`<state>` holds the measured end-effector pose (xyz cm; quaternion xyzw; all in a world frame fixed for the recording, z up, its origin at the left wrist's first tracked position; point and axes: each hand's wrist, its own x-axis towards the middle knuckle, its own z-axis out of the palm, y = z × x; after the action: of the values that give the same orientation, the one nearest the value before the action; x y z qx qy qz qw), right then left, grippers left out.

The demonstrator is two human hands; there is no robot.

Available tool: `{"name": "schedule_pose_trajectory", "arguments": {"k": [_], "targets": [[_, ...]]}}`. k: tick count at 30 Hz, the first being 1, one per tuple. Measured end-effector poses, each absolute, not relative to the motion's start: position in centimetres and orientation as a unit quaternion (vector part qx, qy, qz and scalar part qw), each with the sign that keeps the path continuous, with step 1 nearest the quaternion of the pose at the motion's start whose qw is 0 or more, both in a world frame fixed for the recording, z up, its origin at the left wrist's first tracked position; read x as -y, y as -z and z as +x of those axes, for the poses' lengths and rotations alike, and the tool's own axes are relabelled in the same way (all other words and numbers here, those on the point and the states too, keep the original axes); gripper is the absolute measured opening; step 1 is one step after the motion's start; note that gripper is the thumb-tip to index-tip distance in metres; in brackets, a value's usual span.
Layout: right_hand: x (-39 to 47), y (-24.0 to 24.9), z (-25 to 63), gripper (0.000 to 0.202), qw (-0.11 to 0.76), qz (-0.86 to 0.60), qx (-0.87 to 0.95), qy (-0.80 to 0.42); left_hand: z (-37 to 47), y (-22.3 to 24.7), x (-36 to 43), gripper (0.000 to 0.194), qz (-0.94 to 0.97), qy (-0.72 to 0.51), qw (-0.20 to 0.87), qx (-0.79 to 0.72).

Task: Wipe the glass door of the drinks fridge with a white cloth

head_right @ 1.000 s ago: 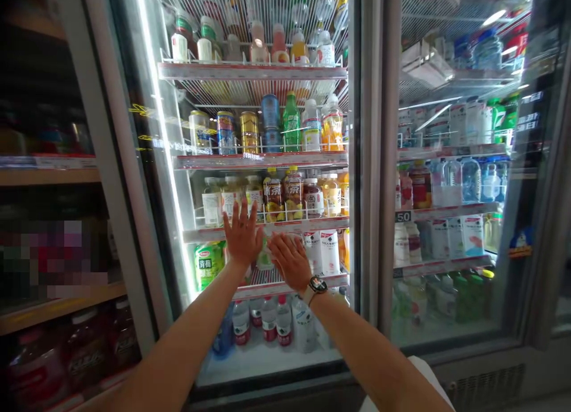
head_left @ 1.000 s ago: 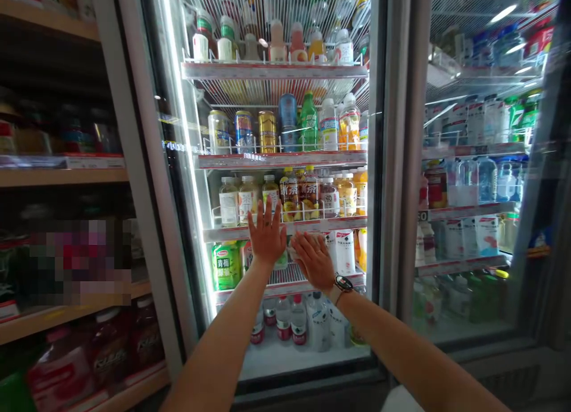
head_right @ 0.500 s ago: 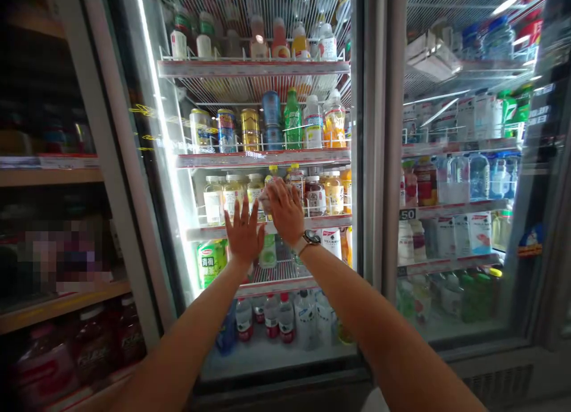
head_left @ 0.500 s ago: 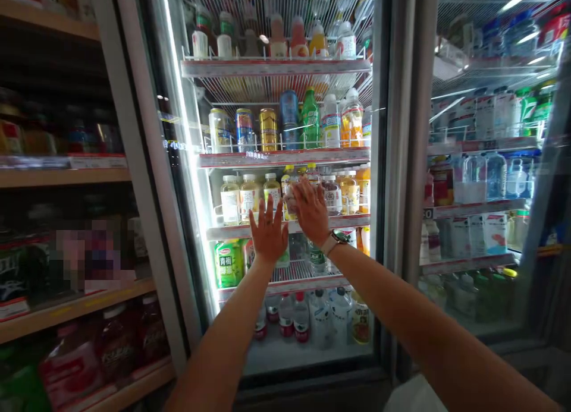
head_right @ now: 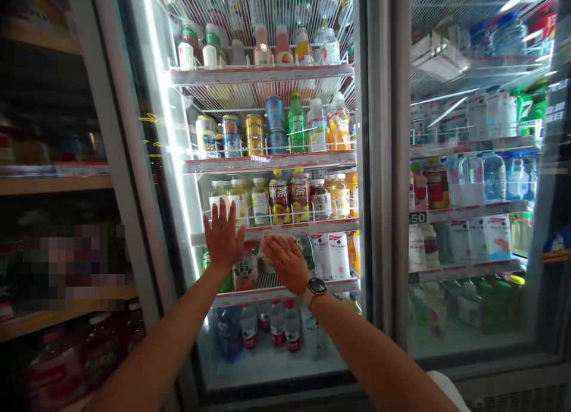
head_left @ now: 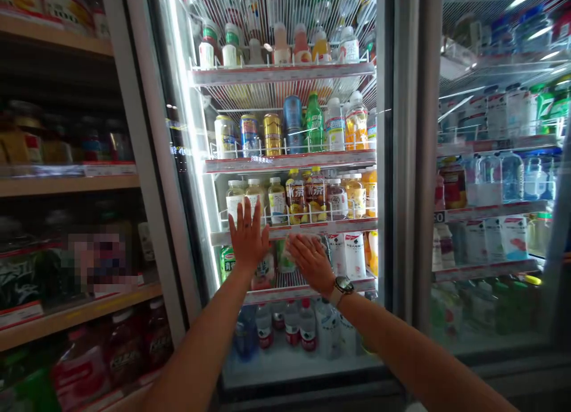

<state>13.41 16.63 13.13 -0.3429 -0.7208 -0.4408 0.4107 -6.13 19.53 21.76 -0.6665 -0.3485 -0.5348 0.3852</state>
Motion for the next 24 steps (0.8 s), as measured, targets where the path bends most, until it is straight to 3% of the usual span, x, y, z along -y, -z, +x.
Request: {"name": "schedule_pose_trajectory", "arguments": {"k": [6, 16, 19, 24], "targets": [[-16.0, -11.4, 12.5, 0.051, 0.385, -0.344, 0.738, 0.434, -5.9, -21.4, -19.6, 0.061, -0.666, 0.54, 0.378, 0.349], [-18.1, -27.0, 8.5, 0.053, 0.481, -0.369, 0.678, 0.416, -6.2, -21.4, -19.5, 0.059, -0.663, 0.532, 0.397, 0.346], [-18.2, -26.4, 8.3, 0.058, 0.484, -0.362, 0.68, 0.415, -6.2, -21.3, -19.5, 0.058, -0.667, 0.532, 0.397, 0.339], [-17.5, -20.2, 9.8, 0.06, 0.414, -0.338, 0.729, 0.428, -6.5, -21.3, -19.4, 0.062, -0.683, 0.525, 0.38, 0.339]]}}
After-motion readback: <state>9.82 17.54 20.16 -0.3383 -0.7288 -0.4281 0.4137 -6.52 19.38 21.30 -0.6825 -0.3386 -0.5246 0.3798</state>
